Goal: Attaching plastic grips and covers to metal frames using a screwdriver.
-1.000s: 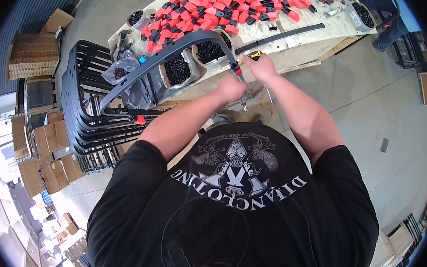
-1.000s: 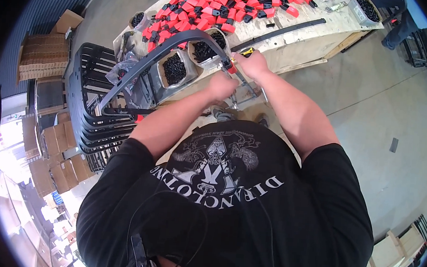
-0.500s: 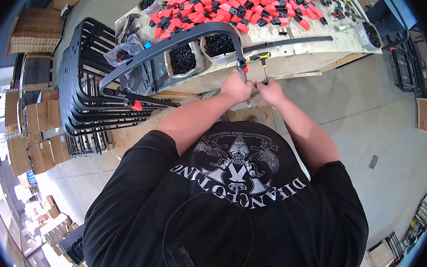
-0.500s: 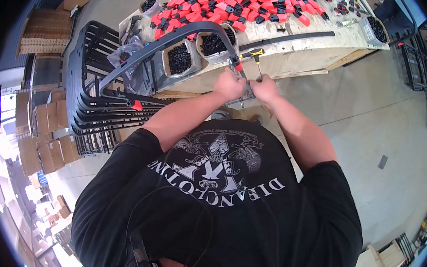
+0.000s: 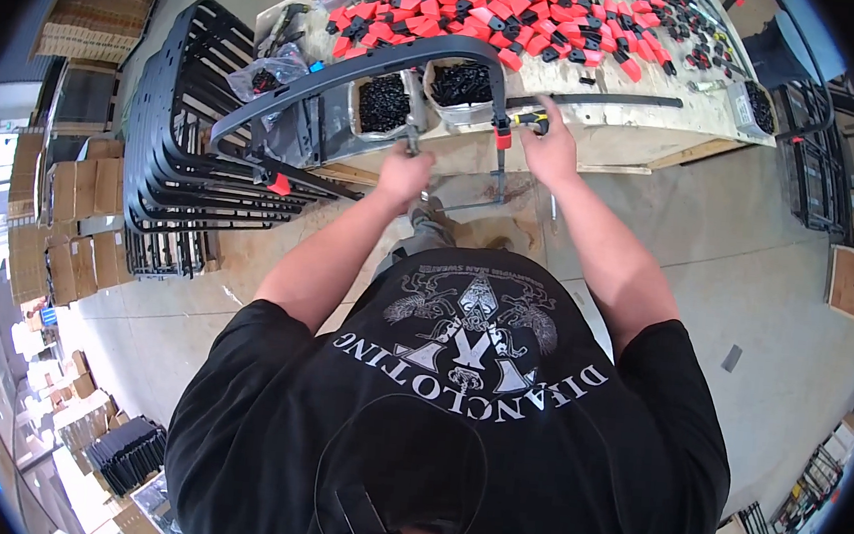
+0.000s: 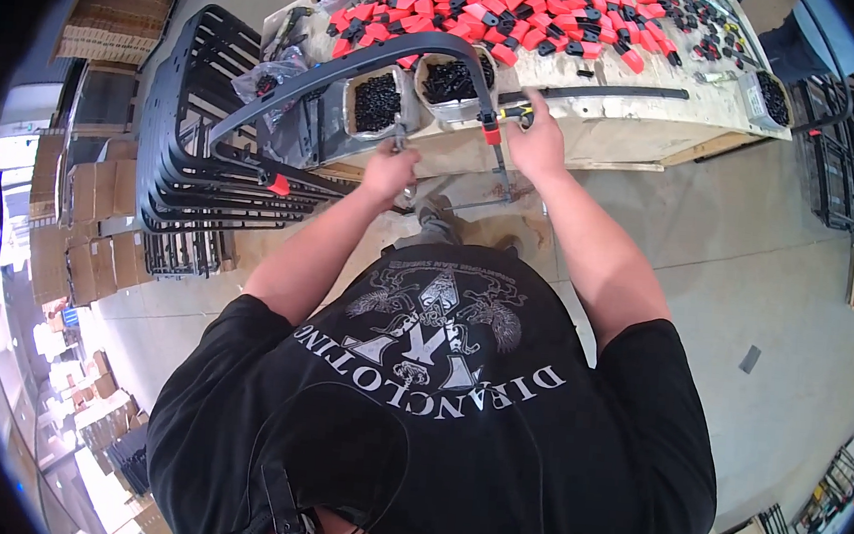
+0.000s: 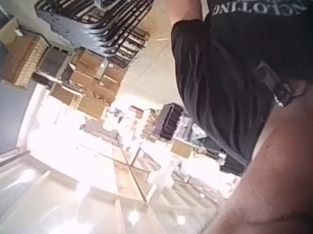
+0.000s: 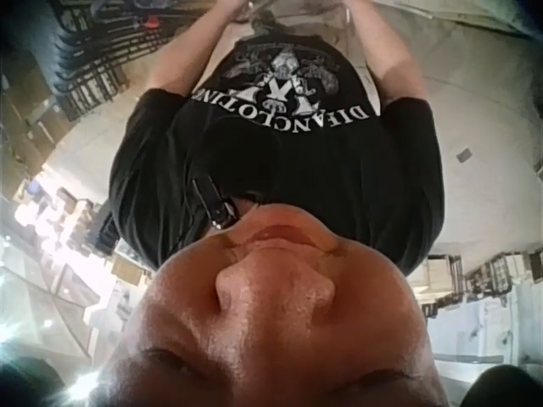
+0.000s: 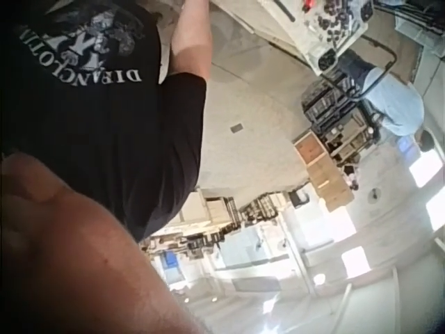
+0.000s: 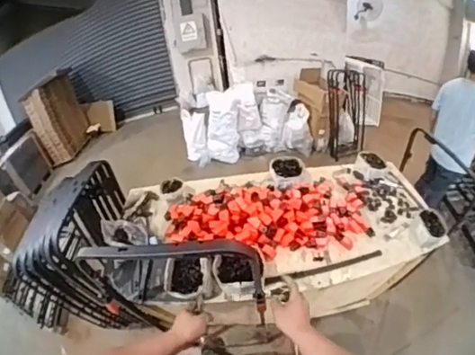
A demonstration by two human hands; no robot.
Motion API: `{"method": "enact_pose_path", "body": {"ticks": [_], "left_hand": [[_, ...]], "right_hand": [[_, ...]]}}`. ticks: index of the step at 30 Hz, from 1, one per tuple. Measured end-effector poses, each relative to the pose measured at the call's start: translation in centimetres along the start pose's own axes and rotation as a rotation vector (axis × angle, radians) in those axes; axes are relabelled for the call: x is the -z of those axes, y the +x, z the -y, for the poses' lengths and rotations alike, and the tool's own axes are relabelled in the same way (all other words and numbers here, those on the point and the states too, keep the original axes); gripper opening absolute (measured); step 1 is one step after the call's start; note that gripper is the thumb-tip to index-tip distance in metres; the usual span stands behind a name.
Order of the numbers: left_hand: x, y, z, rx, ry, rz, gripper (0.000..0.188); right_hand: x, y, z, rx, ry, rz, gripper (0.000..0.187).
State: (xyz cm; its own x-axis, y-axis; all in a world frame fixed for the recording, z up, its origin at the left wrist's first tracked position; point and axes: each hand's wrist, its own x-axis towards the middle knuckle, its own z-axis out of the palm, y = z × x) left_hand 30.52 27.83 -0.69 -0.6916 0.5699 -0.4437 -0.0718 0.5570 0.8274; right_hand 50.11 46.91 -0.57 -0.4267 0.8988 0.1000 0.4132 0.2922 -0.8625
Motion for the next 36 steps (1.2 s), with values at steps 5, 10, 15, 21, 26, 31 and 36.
{"method": "enact_pose_path", "body": {"ticks": [5, 10, 15, 21, 26, 31, 36], "left_hand": [[7.3, 3.9, -0.8, 0.004, -0.038, -0.113, 0.067], [9.6, 7.0, 1.3, -0.008, 0.123, -0.223, 0.076], [12.0, 3.9, 7.8, -0.301, 0.394, -0.289, 0.072], [19.8, -1.9, 16.0, 0.201, 0.16, 0.28, 0.046], [26.3, -2.1, 19.2, 0.213, 0.196, 0.204, 0.045], [29.3, -1.8, 20.6, 0.238, 0.184, 0.099, 0.044], [29.7, -2.7, 21.8, 0.205, 0.233, 0.195, 0.045]], "right_hand": [[-1.2, 1.5, 0.4, -0.185, -0.209, 0.179, 0.062], [0.7, 1.6, -2.3, -0.457, -0.21, -0.002, 0.084], [-1.0, -5.1, 0.5, -0.59, -0.264, 0.455, 0.063], [-13.3, -3.7, 12.9, -0.587, 0.646, 0.616, 0.034], [-19.3, 0.5, 15.8, -0.583, 0.202, 0.642, 0.057], [-23.2, -0.8, 16.6, -0.307, -0.422, 0.434, 0.077], [-25.8, -1.2, 19.0, -0.291, -0.729, 0.537, 0.071]]}}
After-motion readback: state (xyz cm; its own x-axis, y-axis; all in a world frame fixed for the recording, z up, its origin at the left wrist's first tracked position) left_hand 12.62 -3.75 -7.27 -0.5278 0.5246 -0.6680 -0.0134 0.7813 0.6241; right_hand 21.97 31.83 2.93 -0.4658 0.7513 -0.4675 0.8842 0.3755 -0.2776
